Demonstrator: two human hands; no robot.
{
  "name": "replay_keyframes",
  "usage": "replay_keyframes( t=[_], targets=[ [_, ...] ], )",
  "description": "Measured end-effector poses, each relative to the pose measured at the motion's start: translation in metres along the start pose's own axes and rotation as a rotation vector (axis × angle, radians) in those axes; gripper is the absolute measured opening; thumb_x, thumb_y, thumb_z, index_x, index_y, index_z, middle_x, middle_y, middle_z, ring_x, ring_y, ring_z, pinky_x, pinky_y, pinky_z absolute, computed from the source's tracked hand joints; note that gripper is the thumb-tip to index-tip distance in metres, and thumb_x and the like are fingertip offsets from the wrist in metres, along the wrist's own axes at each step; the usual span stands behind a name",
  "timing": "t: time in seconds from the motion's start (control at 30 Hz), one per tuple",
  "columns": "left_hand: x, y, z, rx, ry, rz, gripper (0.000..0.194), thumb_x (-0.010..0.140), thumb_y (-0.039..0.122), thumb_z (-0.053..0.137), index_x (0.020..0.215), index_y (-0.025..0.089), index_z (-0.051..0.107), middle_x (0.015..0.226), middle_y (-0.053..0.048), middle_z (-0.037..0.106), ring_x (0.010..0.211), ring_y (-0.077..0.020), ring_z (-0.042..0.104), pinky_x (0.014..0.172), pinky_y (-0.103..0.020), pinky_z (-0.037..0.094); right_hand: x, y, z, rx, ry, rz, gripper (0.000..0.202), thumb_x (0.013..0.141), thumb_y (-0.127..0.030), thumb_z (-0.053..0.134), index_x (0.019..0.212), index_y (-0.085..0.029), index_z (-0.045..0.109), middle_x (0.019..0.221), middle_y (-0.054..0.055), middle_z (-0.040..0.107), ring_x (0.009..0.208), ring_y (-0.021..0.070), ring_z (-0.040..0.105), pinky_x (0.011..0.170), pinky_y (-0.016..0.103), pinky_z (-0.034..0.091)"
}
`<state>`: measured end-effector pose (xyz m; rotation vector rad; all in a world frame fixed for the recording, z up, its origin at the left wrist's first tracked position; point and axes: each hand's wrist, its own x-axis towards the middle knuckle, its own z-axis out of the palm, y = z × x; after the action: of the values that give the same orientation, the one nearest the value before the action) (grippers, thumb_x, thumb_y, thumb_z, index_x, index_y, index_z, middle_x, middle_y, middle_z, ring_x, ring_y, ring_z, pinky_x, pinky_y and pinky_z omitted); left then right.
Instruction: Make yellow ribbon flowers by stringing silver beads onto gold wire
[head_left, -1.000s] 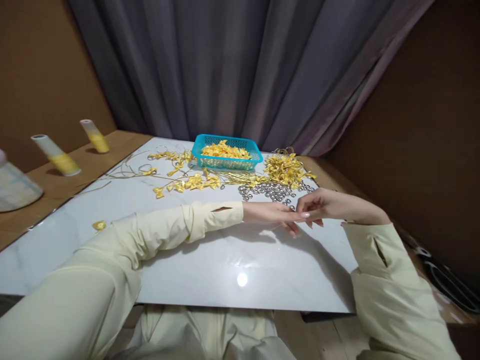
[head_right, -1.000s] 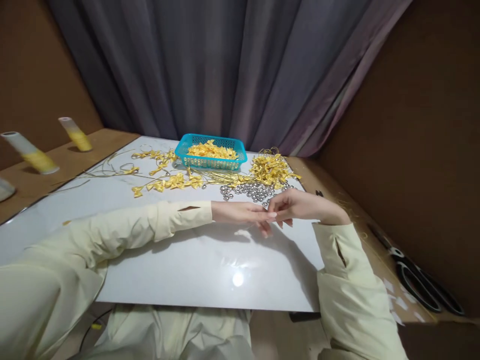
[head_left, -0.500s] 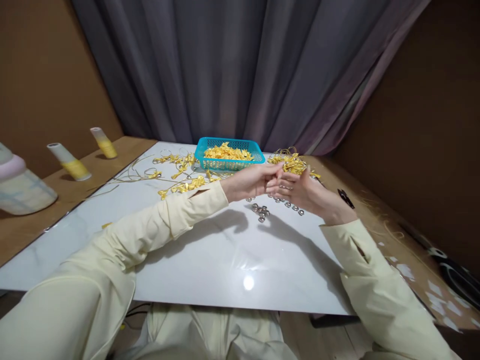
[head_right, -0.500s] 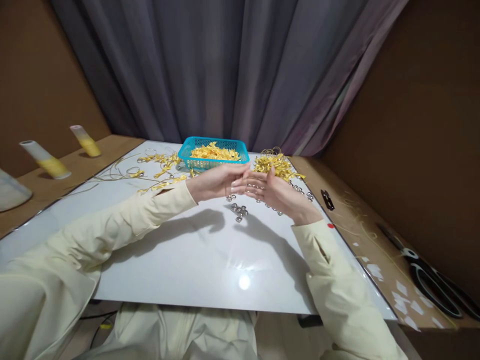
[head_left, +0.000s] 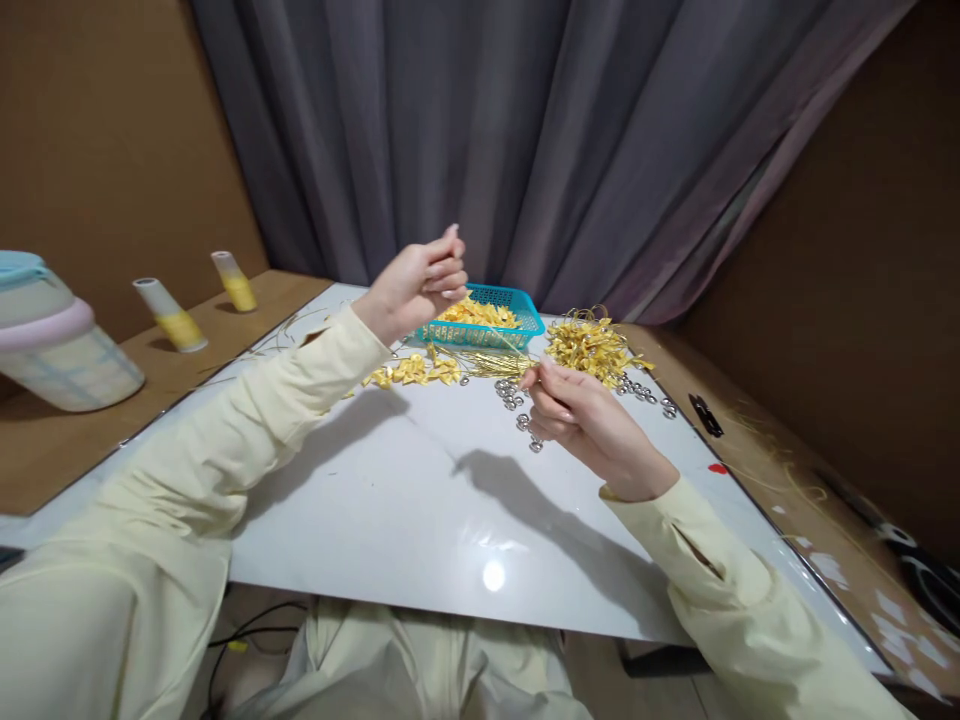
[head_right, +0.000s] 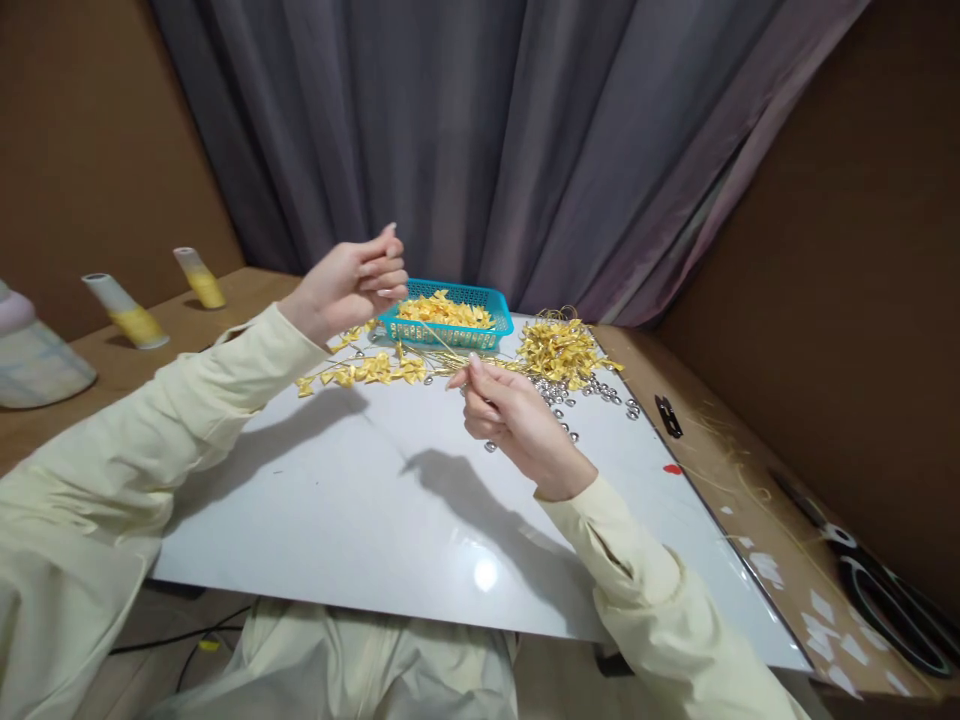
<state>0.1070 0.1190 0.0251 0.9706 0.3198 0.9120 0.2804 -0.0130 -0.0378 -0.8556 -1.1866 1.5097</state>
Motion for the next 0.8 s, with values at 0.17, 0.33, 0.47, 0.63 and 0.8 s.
replay_keyframes(
  t=[0.17, 0.33, 0.47, 0.63, 0.8],
  targets=[
    [-0.029, 0.014, -0.045, 0.097, 0.105, 0.021, 0.045, 0.099, 0.024, 0.029, 0.058, 0.014, 0.044, 0.038, 0.009, 0.021, 0.032, -0.0036, 0.025, 0.043, -0.014, 0.035, -0.01, 0.009, -0.015, -0.109, -0.039, 0.138, 0.024, 0.089, -0.035, 0.053, 0.081, -0.014, 0.059, 0.045, -0.009, 0.026, 0.041, 0.0038, 0.016, 0.043, 0.021, 0.015],
    [-0.058, 0.012, -0.086, 0.195, 0.263, 0.028, 0.043, 0.098, 0.023, 0.029, 0.061, 0.014, 0.049, 0.038, 0.008, 0.026, 0.035, -0.0049, 0.031, 0.052, -0.016, 0.045, -0.01, 0.016, -0.024, -0.24, -0.106, 0.275, 0.029, 0.085, -0.039, 0.058, 0.082, -0.011, 0.06, 0.046, -0.006, 0.04, 0.04, 0.0029, 0.022, 0.043, 0.022, 0.013],
    [-0.077, 0.013, -0.114, 0.171, 0.383, -0.003, 0.039, 0.098, 0.019, 0.03, 0.064, 0.014, 0.049, 0.04, 0.008, 0.028, 0.034, -0.0035, 0.027, 0.047, -0.012, 0.041, -0.005, 0.021, -0.022, -0.343, -0.091, 0.329, 0.033, 0.079, -0.043, 0.062, 0.08, -0.01, 0.061, 0.046, -0.005, 0.044, 0.038, 0.002, 0.024, 0.041, 0.022, 0.011],
    [-0.094, 0.011, -0.142, 0.232, 0.487, -0.012, 0.034, 0.095, 0.014, 0.035, 0.064, 0.014, 0.05, 0.043, 0.005, 0.034, 0.039, -0.0049, 0.035, 0.045, -0.012, 0.038, 0.002, 0.024, -0.016, -0.46, -0.063, 0.362, 0.038, 0.075, -0.047, 0.063, 0.077, -0.01, 0.061, 0.046, -0.006, 0.043, 0.04, 0.0031, 0.029, 0.041, 0.021, 0.014],
    [-0.106, 0.003, -0.161, 0.476, 0.596, -0.005, 0.026, 0.087, 0.018, 0.051, 0.062, 0.014, 0.054, 0.051, 0.001, 0.048, 0.05, -0.009, 0.047, 0.056, -0.018, 0.045, 0.003, 0.023, -0.012, -0.761, -0.104, 0.238, 0.036, 0.083, -0.043, 0.054, 0.074, -0.01, 0.064, 0.045, -0.004, 0.047, 0.041, 0.0055, 0.033, 0.045, 0.022, 0.025]
  ],
)
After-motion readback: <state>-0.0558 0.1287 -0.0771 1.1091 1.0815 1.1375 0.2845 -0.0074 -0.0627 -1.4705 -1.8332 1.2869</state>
